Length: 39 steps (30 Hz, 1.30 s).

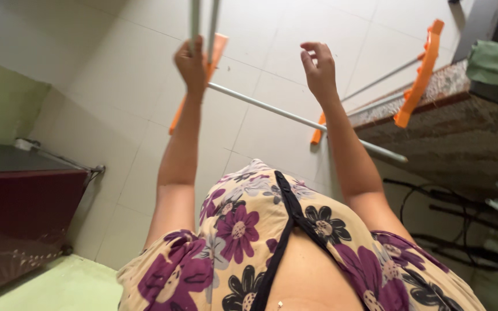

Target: The person wipes an orange plastic drying rack with a green cloth, then inserts several white metal rods into the rack's slots to assemble it. The person handles the rack and rods by hand, completing the assembly in a tiled room.

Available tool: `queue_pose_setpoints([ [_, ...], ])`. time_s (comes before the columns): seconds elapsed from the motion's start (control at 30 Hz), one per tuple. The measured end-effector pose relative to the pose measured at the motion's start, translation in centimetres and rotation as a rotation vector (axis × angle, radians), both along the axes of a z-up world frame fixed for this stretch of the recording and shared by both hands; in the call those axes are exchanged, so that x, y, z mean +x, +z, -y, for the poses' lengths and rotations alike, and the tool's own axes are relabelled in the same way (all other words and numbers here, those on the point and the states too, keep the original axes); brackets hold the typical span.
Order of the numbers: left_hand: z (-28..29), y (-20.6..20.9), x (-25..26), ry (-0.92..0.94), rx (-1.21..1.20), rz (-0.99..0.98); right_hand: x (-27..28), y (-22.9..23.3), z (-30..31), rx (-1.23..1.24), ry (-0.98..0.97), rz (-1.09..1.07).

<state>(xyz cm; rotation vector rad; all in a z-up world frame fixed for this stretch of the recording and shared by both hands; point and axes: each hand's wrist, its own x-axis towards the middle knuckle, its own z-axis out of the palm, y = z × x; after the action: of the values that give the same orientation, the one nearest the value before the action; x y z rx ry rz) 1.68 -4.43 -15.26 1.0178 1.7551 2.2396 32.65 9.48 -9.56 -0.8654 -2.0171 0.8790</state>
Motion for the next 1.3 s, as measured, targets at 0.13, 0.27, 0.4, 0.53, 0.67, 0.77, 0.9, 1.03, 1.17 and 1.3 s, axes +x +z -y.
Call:
queue_pose_setpoints([
  [0.13,1.9,-0.3,-2.0,-0.012,0.027,0.024,6.7,-4.8,-2.0,0.093,-0.286,0.131],
  [0.27,2.6,-0.4,-3.4,-0.016,-0.013,0.08,15.7,-6.6,-5.2,0.135,-0.672,0.243],
  [0.4,3.1,-0.3,-4.3,0.033,-0.053,0.021,23.6,-7.2,-6.7,-0.291,-1.054,0.476],
  [0.53,3.8,0.2,-4.9,0.072,-0.096,0.028,29.5,-8.7,-6.9,-0.528,-1.213,0.479],
  [0.67,4.2,1.6,-5.3,0.07,-0.075,0.082,32.5,-10.9,-6.2,-0.742,-1.2,0.184],
  [0.77,4.6,2.4,-5.2,0.096,-0.092,0.114,32.8,-12.6,-4.8,-0.882,-1.104,-0.125],
  [0.9,5.3,2.6,-5.0,0.143,-0.117,0.127,30.7,-14.4,-3.6,-0.974,-0.997,-0.417],
  [1.03,6.3,2.1,-5.1,0.208,-0.172,0.107,28.6,-15.5,-3.6,-0.919,-1.026,-0.494],
  [1.17,7.2,1.8,-6.0,0.242,-0.146,0.128,27.9,-16.8,-4.9,-0.756,-1.063,-0.422],
  [1.3,8.5,1.8,-7.5,0.289,-0.156,0.139,28.0,-18.3,-6.0,-0.614,-1.06,-0.382],
])
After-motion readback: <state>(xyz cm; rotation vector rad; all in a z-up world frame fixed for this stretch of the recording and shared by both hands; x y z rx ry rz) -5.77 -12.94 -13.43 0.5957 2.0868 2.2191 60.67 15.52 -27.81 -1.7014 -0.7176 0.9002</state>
